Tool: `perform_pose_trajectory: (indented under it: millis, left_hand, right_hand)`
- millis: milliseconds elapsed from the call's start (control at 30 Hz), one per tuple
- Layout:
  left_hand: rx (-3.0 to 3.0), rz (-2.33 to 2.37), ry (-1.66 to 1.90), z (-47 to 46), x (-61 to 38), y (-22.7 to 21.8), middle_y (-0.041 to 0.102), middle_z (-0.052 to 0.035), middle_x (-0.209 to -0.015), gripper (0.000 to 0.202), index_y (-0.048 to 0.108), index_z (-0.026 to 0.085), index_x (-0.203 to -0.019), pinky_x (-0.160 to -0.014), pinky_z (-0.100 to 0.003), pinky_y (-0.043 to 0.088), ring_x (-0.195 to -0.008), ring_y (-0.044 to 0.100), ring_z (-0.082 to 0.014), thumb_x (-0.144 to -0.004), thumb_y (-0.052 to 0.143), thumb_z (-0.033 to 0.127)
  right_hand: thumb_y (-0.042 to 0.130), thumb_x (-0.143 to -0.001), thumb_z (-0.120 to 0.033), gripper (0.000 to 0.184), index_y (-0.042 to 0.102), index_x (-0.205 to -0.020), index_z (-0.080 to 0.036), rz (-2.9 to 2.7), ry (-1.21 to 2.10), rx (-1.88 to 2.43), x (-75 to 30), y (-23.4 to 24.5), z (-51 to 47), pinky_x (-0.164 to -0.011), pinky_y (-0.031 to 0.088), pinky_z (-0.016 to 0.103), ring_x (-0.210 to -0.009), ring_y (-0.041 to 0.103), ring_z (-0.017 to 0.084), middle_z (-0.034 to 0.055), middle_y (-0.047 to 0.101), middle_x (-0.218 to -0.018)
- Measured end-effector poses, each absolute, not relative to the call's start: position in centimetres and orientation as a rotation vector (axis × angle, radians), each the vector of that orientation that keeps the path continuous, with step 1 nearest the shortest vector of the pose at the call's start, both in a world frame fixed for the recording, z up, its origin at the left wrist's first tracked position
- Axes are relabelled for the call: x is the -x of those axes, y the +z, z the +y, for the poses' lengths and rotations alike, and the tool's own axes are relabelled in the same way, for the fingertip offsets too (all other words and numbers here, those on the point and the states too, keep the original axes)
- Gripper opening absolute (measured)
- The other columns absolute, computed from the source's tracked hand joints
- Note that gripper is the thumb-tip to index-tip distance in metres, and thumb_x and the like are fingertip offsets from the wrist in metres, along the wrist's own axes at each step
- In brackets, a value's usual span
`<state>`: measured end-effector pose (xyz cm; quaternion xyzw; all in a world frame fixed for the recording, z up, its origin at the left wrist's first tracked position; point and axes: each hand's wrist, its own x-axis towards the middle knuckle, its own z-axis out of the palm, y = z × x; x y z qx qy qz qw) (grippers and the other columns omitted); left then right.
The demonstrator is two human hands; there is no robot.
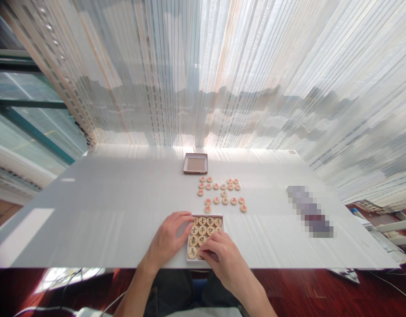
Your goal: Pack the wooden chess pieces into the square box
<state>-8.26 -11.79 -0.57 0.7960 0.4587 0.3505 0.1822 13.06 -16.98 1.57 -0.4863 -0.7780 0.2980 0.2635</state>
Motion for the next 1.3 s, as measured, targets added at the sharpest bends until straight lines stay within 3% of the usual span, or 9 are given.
perform_pose_trajectory:
  millis: [367,700,900,1067,1300]
  left_hand:
    - [-2.239,1.294,0.98,-11.8,8.2,-0.5,0.068,-0.0053,-0.117,0.02,0.066,0.026,-0.114,-0.098,-0.043,0.053,-0.11,0.063,-0.0228,-0.098,0.054,0.024]
    - [-2.245,1.296,0.991,-11.8,8.2,-0.3,0.068,-0.0059,-0.116,0.02,0.066,0.026,-0.113,-0.097,-0.044,0.054,-0.11,0.063,-0.0235,-0.098,0.054,0.025]
    - [-2.24,1.299,0.977,-11.8,8.2,-0.5,0.067,-0.0056,-0.117,0.02,0.066,0.026,-0.114,-0.098,-0.044,0.054,-0.111,0.063,-0.0235,-0.098,0.054,0.025]
    - [-2.236,1.296,0.973,-11.8,8.2,-0.6,0.067,-0.0057,-0.117,0.019,0.065,0.026,-0.114,-0.098,-0.045,0.053,-0.111,0.063,-0.0238,-0.098,0.054,0.025]
    - [-2.232,1.304,0.946,-11.8,8.2,-0.5,0.067,-0.0048,-0.119,0.019,0.065,0.026,-0.114,-0.099,-0.044,0.052,-0.111,0.062,-0.0226,-0.098,0.054,0.025]
  right_hand:
    - [0.053,-0.099,-0.019,0.016,0.067,-0.103,-0.026,-2.077,0.646,1.295,-14.2,2.0,-16.9,-0.08,0.054,0.037,-0.09,0.06,0.023,0.0057,0.068,-0.095]
    - [0.066,-0.092,-0.022,0.012,0.072,-0.1,-0.028,-2.13,0.587,1.289,-13.4,2.3,-16.6,-0.08,0.056,0.04,-0.092,0.062,0.024,0.005,0.07,-0.092]
    - [0.062,-0.095,-0.022,0.011,0.071,-0.099,-0.027,-2.119,0.598,1.292,-13.6,1.9,-16.6,-0.08,0.056,0.04,-0.091,0.061,0.024,0.0053,0.069,-0.093]
    - [0.055,-0.098,-0.021,0.015,0.066,-0.105,-0.026,-2.046,0.545,1.343,-14.4,1.9,-16.5,-0.085,0.054,0.043,-0.102,0.058,0.026,0.0085,0.064,-0.105]
    - [0.059,-0.095,-0.024,0.009,0.066,-0.101,-0.027,-2.075,0.51,1.439,-15.3,2.2,-16.6,-0.086,0.054,0.046,-0.103,0.057,0.028,0.0079,0.062,-0.103]
